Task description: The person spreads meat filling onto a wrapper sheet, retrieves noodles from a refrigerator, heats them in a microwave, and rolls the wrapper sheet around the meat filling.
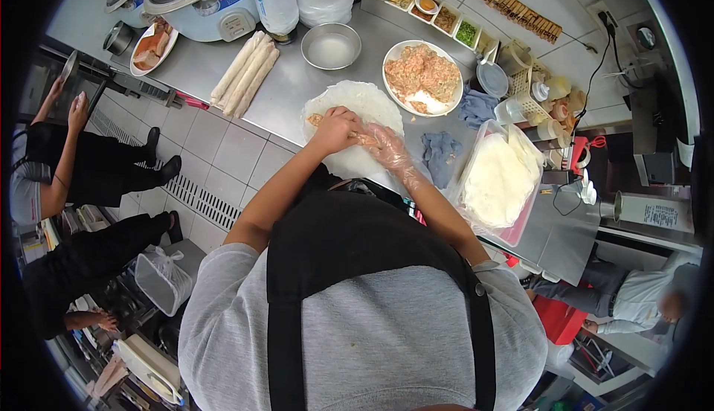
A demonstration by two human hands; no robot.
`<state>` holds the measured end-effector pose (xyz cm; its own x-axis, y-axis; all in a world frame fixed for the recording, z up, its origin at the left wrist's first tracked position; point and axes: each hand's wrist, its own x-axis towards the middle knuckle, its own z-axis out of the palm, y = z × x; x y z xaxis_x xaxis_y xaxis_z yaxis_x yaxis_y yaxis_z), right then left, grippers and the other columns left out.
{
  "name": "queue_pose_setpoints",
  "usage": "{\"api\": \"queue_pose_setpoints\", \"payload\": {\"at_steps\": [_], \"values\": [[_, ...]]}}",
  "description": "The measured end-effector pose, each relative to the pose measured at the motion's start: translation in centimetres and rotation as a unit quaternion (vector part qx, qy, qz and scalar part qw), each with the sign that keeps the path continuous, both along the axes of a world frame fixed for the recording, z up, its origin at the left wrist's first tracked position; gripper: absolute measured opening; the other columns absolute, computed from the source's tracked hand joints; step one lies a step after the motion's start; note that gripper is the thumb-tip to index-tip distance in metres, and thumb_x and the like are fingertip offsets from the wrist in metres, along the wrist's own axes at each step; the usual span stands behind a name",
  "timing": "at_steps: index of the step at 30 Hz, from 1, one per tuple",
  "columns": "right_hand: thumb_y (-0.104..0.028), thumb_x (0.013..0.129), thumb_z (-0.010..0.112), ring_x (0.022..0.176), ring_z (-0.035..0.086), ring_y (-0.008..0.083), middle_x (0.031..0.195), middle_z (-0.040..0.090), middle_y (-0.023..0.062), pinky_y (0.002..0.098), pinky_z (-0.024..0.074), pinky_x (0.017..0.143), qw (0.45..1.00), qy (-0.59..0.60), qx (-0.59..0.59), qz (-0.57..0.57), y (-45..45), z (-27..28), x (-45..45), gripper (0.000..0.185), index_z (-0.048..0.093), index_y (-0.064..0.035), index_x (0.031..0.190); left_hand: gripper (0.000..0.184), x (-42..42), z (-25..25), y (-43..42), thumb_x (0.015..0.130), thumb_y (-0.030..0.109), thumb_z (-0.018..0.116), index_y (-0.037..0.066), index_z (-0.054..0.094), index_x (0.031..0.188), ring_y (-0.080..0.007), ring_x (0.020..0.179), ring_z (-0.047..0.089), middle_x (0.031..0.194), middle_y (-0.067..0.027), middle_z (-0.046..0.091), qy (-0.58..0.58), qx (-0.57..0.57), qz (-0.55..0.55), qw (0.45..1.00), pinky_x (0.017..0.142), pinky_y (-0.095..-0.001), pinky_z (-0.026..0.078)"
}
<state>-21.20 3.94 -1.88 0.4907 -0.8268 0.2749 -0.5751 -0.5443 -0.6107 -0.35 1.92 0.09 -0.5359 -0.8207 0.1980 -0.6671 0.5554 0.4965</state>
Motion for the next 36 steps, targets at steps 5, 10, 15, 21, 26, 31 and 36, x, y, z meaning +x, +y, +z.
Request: {"api": "queue_pose_setpoints", "payload": {"at_steps": [5, 10, 15, 21, 26, 31, 36], "values": [[-0.021, 0.075, 0.07, 0.095, 0.057, 0.0379, 0.109, 0.062, 0.0154, 0.0454, 0.0488, 0.082, 1.0, 0.013, -0.014, -0.009, 0.4, 0.4, -1.2, 0.063, 0.044, -0.0086, 0.132, 0.032, -0.9, 0.9, 0.4, 0.063, 0.026, 0.077, 0.02, 0.072, 0.094, -0.022, 0.104, 0.051, 0.1, 0.0004, 0.061, 0.006, 0.007, -0.018, 1.0, 0.095, -0.041, 0.035], [-0.03, 0.078, 0.072, 0.1, 0.056, 0.0375, 0.118, 0.058, 0.0169, 0.0426, 0.0475, 0.087, 0.995, 0.051, 0.073, -0.034, 1.2, 2.3, -2.1, 0.07, 0.041, -0.0083, 0.136, 0.031, -2.2, 0.4, 0.4, 0.063, 0.026, 0.077, 0.02, 0.072, 0.093, -0.0218, 0.103, 0.051, 0.098, 0.0003, 0.061, 0.014, -0.002, -0.036, 0.999, 0.095, -0.0409, 0.035], [-0.033, 0.08, 0.069, 0.112, 0.053, 0.037, 0.123, 0.056, 0.0179, 0.0417, 0.0423, 0.095, 0.994, 0.047, 0.093, 0.017, 1.0, 2.8, -4.1, 0.075, 0.034, -0.012, 0.142, 0.03, -3.4, -0.3, 0.4, 0.065, 0.027, 0.076, 0.02, 0.072, 0.094, -0.0215, 0.102, 0.051, 0.094, 0.0006, 0.061, 0.037, -0.024, -0.058, 0.997, 0.095, -0.0409, 0.035], [-0.025, 0.083, 0.066, 0.112, 0.054, 0.0326, 0.116, 0.06, 0.0153, 0.041, 0.0431, 0.094, 0.983, 0.04, 0.177, 0.0, 0.7, 3.3, -4.3, 0.068, 0.034, -0.0166, 0.143, 0.03, -3.9, 0.2, 0.7, 0.065, 0.029, 0.077, 0.019, 0.072, 0.093, -0.0221, 0.102, 0.052, 0.095, -0.0003, 0.061, 0.047, -0.029, -0.069, 0.996, 0.094, -0.0417, 0.036], [-0.016, 0.082, 0.066, 0.094, 0.062, 0.0306, 0.104, 0.064, 0.0154, 0.0393, 0.0477, 0.086, 0.992, -0.029, 0.107, -0.064, 1.3, 4.9, -3.0, 0.064, 0.04, -0.0177, 0.14, 0.024, -3.1, 0.7, 0.9, 0.066, 0.028, 0.077, 0.014, 0.072, 0.085, -0.0226, 0.103, 0.051, 0.1, -0.0022, 0.061, 0.09, -0.028, 0.002, 0.996, 0.092, -0.0407, 0.036], [-0.009, 0.079, 0.062, 0.094, 0.062, 0.0326, 0.112, 0.062, 0.019, 0.0395, 0.0491, 0.085, 0.988, -0.031, 0.127, -0.078, 1.2, 4.0, -2.0, 0.063, 0.043, -0.0184, 0.138, 0.024, -1.9, 0.1, 0.9, 0.066, 0.028, 0.077, 0.017, 0.074, 0.086, -0.0226, 0.106, 0.05, 0.102, -0.0009, 0.061, 0.077, -0.014, -0.001, 0.997, 0.092, -0.0405, 0.035], [-0.007, 0.079, 0.06, 0.09, 0.063, 0.0343, 0.109, 0.062, 0.0207, 0.0383, 0.0508, 0.079, 0.983, -0.077, 0.146, -0.076, 0.8, 4.5, -1.1, 0.057, 0.048, -0.0168, 0.134, 0.025, -1.5, 0.2, 1.0, 0.066, 0.028, 0.077, 0.02, 0.075, 0.09, -0.0232, 0.106, 0.05, 0.104, -0.0007, 0.061, 0.075, -0.037, -0.022, 0.996, 0.093, -0.0404, 0.035]]}}
